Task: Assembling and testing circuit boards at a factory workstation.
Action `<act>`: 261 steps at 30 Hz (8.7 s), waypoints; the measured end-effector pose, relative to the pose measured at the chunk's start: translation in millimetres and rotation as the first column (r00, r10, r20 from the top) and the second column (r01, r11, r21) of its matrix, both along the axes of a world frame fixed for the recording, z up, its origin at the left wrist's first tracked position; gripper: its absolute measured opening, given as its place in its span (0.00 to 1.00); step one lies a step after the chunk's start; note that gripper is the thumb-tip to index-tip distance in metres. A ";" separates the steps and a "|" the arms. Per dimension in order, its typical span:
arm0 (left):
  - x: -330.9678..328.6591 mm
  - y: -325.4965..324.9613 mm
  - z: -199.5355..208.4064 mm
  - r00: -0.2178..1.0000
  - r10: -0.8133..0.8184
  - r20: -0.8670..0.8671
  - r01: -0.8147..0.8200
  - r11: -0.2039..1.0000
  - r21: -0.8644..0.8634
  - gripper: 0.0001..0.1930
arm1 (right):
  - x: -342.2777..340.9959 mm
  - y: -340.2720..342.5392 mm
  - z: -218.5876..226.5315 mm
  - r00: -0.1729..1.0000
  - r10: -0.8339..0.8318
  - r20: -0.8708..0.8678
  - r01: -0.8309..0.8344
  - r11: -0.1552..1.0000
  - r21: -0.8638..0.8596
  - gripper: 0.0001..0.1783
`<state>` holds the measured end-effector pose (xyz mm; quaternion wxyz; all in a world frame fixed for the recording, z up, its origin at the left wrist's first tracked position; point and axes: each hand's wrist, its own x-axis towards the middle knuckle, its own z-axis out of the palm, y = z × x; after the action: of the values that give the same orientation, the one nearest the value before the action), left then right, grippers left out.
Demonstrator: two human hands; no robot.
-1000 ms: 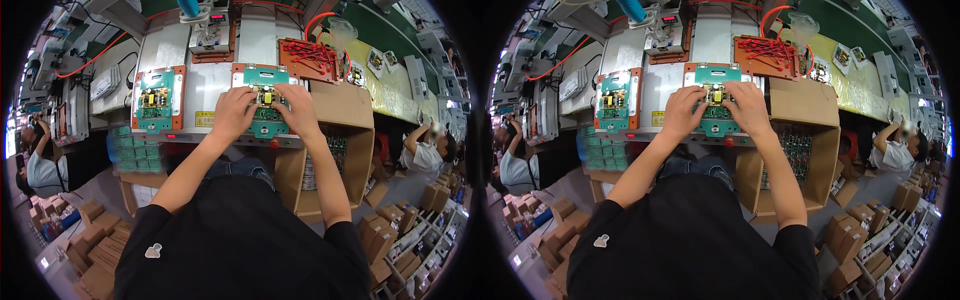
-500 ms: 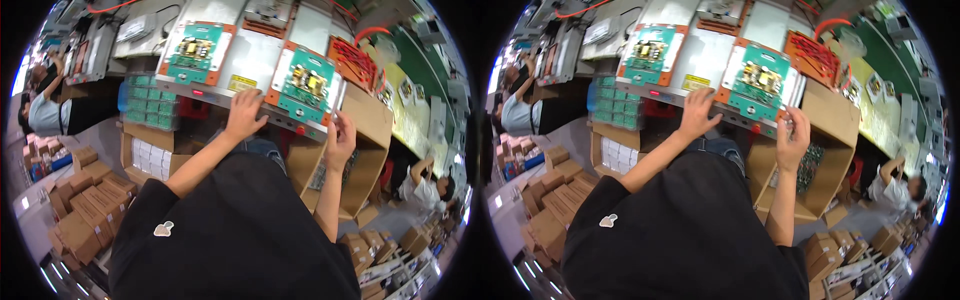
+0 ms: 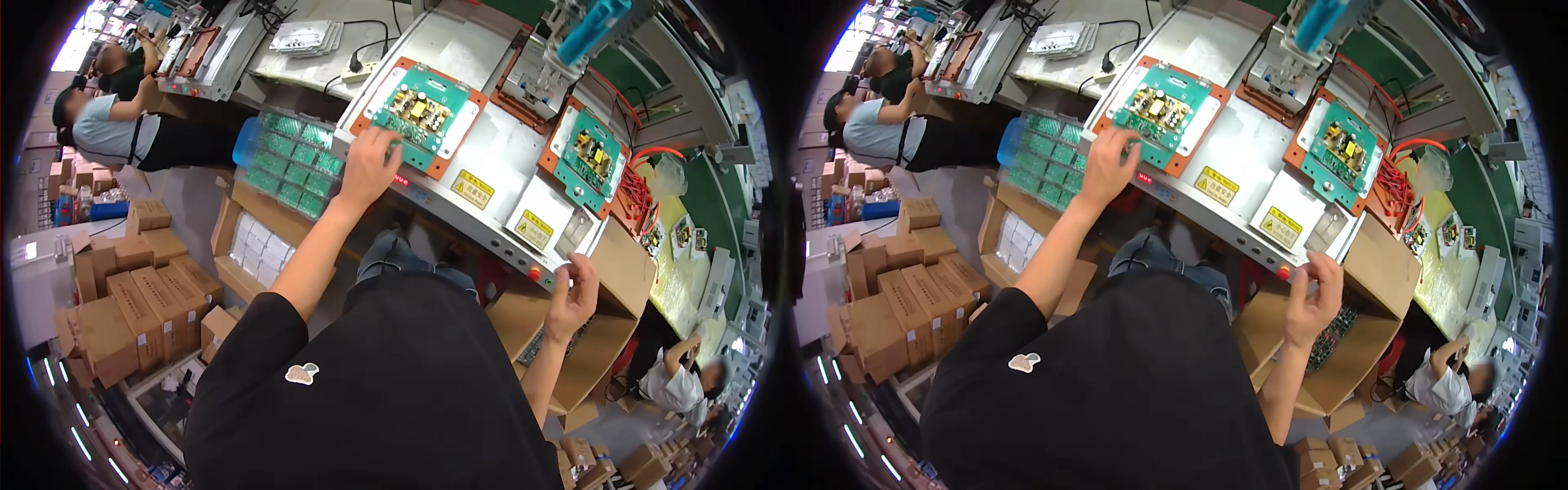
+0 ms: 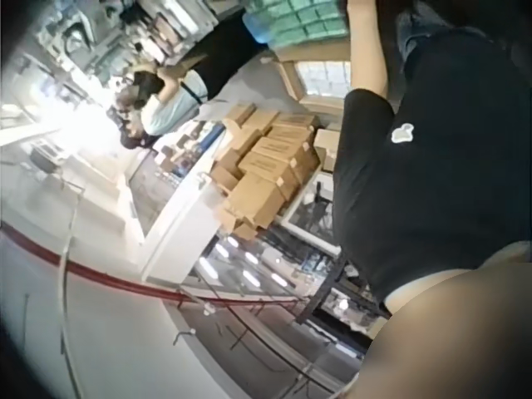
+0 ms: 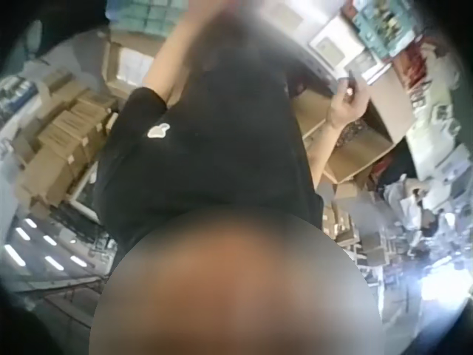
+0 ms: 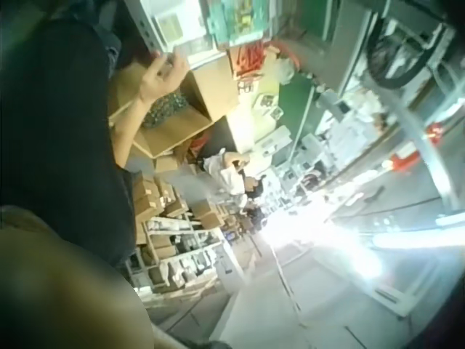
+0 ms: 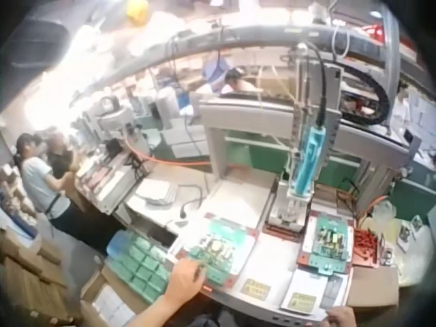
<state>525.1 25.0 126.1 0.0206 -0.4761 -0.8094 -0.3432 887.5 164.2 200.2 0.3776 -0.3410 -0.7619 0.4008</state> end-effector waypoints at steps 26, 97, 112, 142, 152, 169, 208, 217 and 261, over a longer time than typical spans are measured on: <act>-29.5 41.8 116.7 0.903 -0.358 0.236 0.201 0.840 0.504 0.09 | -250.9 65.0 -48.6 0.560 0.058 0.827 -0.320 0.935 0.151 0.08; 129.3 -17.4 110.6 0.825 -0.473 0.308 0.355 0.859 0.369 0.26 | -80.5 -0.1 86.2 0.976 0.172 0.135 -0.213 0.882 0.420 0.09; 113.8 4.8 93.0 0.278 -0.355 0.892 0.091 0.935 0.344 0.23 | -42.9 7.0 13.1 0.995 0.078 -0.064 -0.093 0.956 -0.279 0.24; -99.8 -109.5 -42.0 0.721 0.359 0.593 -0.575 0.787 0.223 0.08 | 148.6 136.6 -155.9 0.529 -0.775 -0.346 0.259 0.536 -0.804 0.07; -5.2 -232.9 -280.4 -0.073 0.916 0.394 -0.716 0.227 -0.660 0.22 | 364.1 69.3 -69.3 0.405 -0.685 0.606 0.908 0.224 -0.353 0.20; -88.0 -213.5 -128.0 -0.016 0.198 0.980 -0.993 0.113 -0.039 0.09 | -109.0 131.8 -196.6 0.230 0.700 0.676 -0.184 0.713 -0.676 0.13; 340.5 -537.1 -198.0 -0.984 0.163 0.077 -0.178 -0.947 -0.267 0.30 | -320.4 -102.7 -144.8 -0.477 0.638 0.605 -0.663 0.190 -0.724 0.10; 380.3 -664.2 -169.3 -0.864 0.284 -0.417 -0.158 -0.937 -0.311 0.23 | -275.5 -75.9 -188.4 -0.348 0.793 0.499 -0.600 0.221 -0.769 0.13; -134.3 -183.7 88.0 -0.317 -0.206 0.926 0.178 0.946 0.271 0.22 | -317.5 -209.5 107.2 0.795 0.402 0.454 -0.359 0.915 -0.181 0.30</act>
<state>390.9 -158.7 214.1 -0.6833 -0.1380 -0.4083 -0.5893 570.0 -45.3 307.4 0.0725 -0.2854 -0.8665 0.4030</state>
